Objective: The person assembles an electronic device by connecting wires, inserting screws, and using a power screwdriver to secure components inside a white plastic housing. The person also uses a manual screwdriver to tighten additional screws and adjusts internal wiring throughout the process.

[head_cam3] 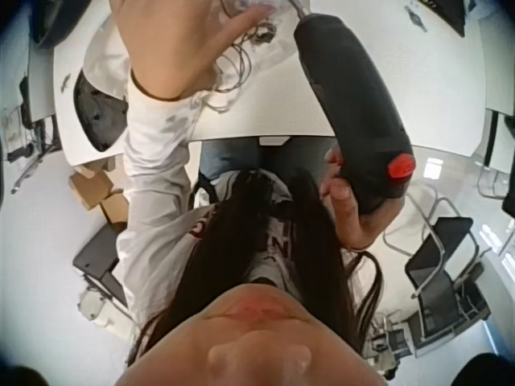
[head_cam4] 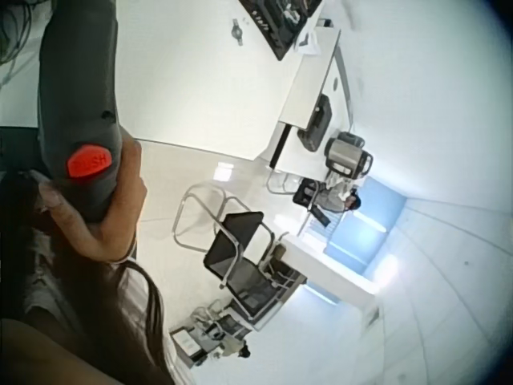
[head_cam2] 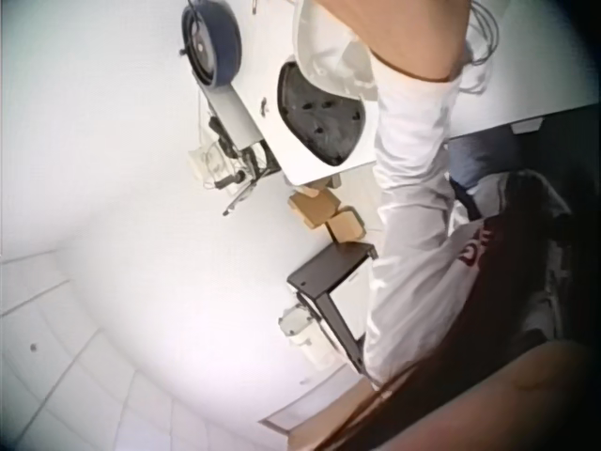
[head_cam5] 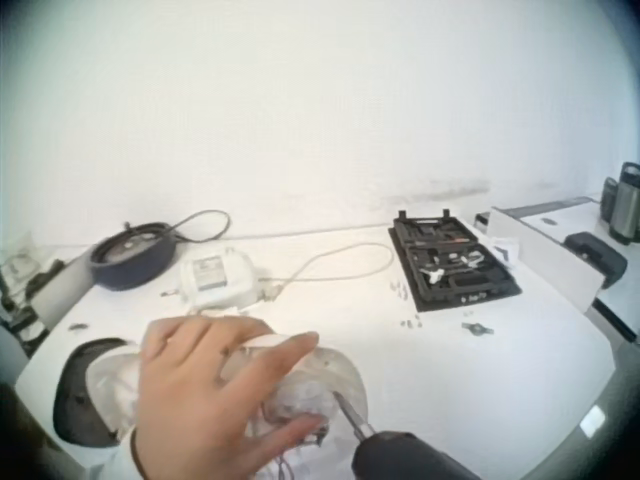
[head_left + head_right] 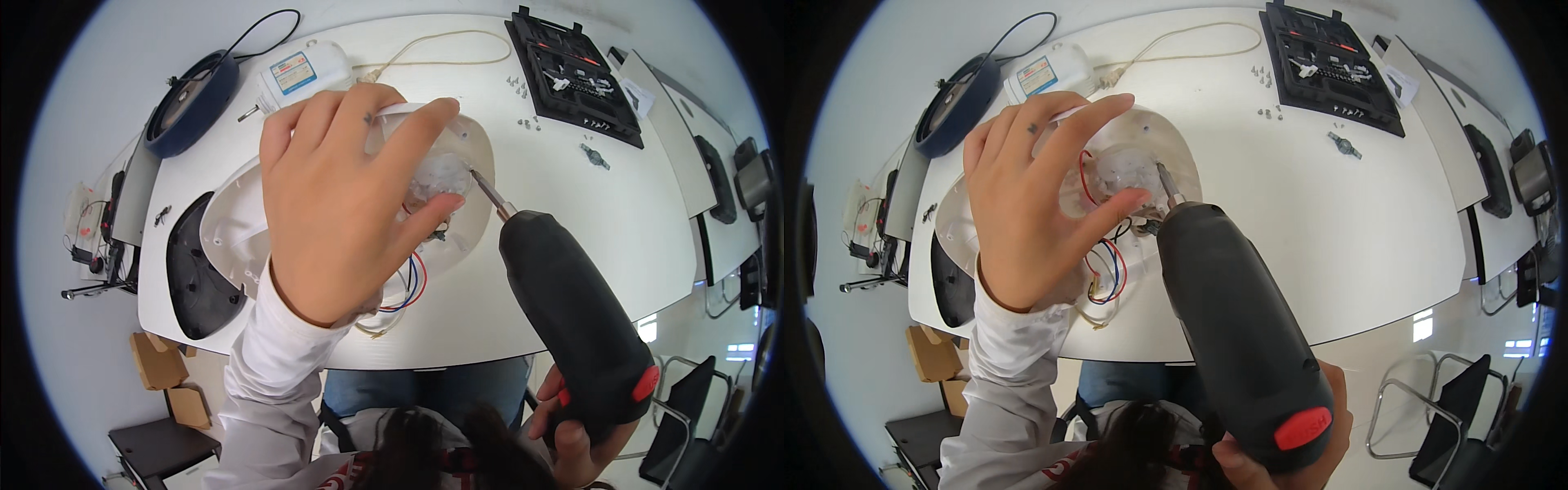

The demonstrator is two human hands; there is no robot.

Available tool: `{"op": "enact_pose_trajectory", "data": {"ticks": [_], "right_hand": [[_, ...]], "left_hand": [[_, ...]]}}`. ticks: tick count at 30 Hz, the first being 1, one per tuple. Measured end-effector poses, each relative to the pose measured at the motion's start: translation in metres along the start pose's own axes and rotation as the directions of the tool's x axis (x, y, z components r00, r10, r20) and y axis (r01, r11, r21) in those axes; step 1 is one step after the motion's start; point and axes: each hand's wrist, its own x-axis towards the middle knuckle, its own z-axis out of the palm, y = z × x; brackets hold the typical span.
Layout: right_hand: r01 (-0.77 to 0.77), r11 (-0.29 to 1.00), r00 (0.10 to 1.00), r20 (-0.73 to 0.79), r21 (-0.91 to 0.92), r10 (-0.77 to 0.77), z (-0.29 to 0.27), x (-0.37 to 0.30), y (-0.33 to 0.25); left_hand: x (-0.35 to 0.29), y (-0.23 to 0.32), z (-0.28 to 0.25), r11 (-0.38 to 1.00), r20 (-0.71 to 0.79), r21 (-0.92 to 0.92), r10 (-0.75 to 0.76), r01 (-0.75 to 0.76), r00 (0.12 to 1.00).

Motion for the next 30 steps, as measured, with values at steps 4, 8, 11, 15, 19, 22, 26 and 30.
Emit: {"op": "enact_pose_trajectory", "data": {"ticks": [4, 8, 11, 15, 19, 22, 26, 30], "right_hand": [[-0.067, 0.997, 0.993, -0.091, 0.036, 0.07, -0.002, -0.007, 0.004], [-0.021, 0.996, 0.989, -0.146, 0.083, 0.033, 0.004, -0.006, 0.01], [0.006, 0.994, 0.988, -0.153, 0.107, 0.011, 0.005, -0.006, 0.012], [0.004, 0.993, 0.989, -0.148, 0.118, 0.013, 0.003, -0.006, 0.016], [0.012, 0.991, 0.986, -0.169, 0.131, 0.01, 0.003, -0.007, 0.017], [-0.002, 0.992, 0.989, -0.147, 0.125, 0.021, 0.0, -0.007, 0.019], [-0.048, 0.992, 0.992, -0.107, 0.113, 0.06, -0.005, -0.005, 0.018], [-0.031, 0.996, 0.987, -0.153, 0.083, 0.043, -0.002, -0.003, 0.016]], "left_hand": [[-0.001, 0.002, -0.002, 1.0, 0.009, 0.005, -0.023, 0.023, 1.0], [-0.002, 0.001, -0.003, 1.0, 0.02, 0.005, -0.029, 0.029, 0.999], [-0.001, 0.0, -0.003, 1.0, 0.021, -0.002, -0.027, 0.027, 0.999], [-0.001, -0.001, -0.003, 1.0, 0.021, -0.001, -0.028, 0.028, 0.999], [-0.001, 0.0, -0.002, 1.0, 0.014, 0.0, -0.021, 0.021, 1.0], [-0.001, -0.001, -0.003, 1.0, 0.013, 0.002, -0.023, 0.023, 1.0], [-0.001, -0.001, -0.003, 1.0, 0.015, 0.0, -0.026, 0.026, 1.0], [-0.002, -0.001, -0.001, 0.999, 0.011, -0.012, -0.032, 0.032, 0.999]]}}
